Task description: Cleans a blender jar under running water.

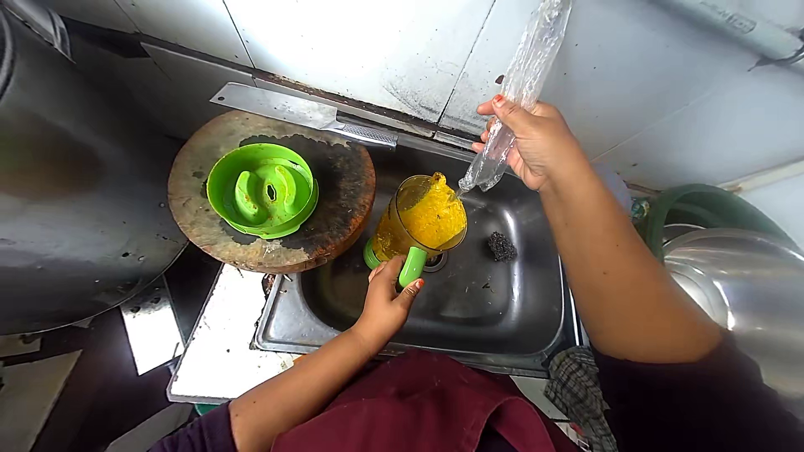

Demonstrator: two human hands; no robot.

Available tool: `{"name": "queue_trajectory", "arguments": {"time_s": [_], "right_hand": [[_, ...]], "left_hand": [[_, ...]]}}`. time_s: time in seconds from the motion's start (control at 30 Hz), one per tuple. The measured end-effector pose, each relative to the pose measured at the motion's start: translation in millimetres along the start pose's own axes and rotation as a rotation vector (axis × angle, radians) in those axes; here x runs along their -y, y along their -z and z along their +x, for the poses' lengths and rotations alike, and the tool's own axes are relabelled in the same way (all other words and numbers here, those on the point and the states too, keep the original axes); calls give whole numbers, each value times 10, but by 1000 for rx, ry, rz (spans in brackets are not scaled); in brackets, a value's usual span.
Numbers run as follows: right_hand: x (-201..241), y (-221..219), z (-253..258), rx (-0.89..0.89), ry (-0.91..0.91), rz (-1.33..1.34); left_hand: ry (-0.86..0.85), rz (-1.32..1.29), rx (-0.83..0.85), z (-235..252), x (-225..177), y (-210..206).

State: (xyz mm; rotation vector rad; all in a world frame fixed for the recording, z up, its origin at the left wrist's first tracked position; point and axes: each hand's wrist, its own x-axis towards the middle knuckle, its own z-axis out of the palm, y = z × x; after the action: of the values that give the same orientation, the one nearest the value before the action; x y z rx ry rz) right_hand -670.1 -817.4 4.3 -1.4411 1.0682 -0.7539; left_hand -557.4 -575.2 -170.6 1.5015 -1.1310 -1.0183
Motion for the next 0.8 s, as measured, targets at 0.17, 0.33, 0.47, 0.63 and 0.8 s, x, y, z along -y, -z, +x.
{"name": "queue_trajectory", "arguments": {"time_s": [0.17, 0.33, 0.47, 0.63, 0.8], "right_hand": [[39, -13, -56, -9, 0, -105], [96, -28, -91, 1, -75, -112], [110, -41, -107, 18, -77, -119], [59, -41, -58, 3, -44, -143], [71, -6, -82, 38, -69, -181]], "left_hand": [[-21, -1, -10, 9, 13, 8], [-30, 8, -12, 27, 31, -1], [-34, 16, -4, 31, 42, 5], [-40, 24, -2, 20, 38, 14], [-59, 29, -3, 24, 63, 32]]}}
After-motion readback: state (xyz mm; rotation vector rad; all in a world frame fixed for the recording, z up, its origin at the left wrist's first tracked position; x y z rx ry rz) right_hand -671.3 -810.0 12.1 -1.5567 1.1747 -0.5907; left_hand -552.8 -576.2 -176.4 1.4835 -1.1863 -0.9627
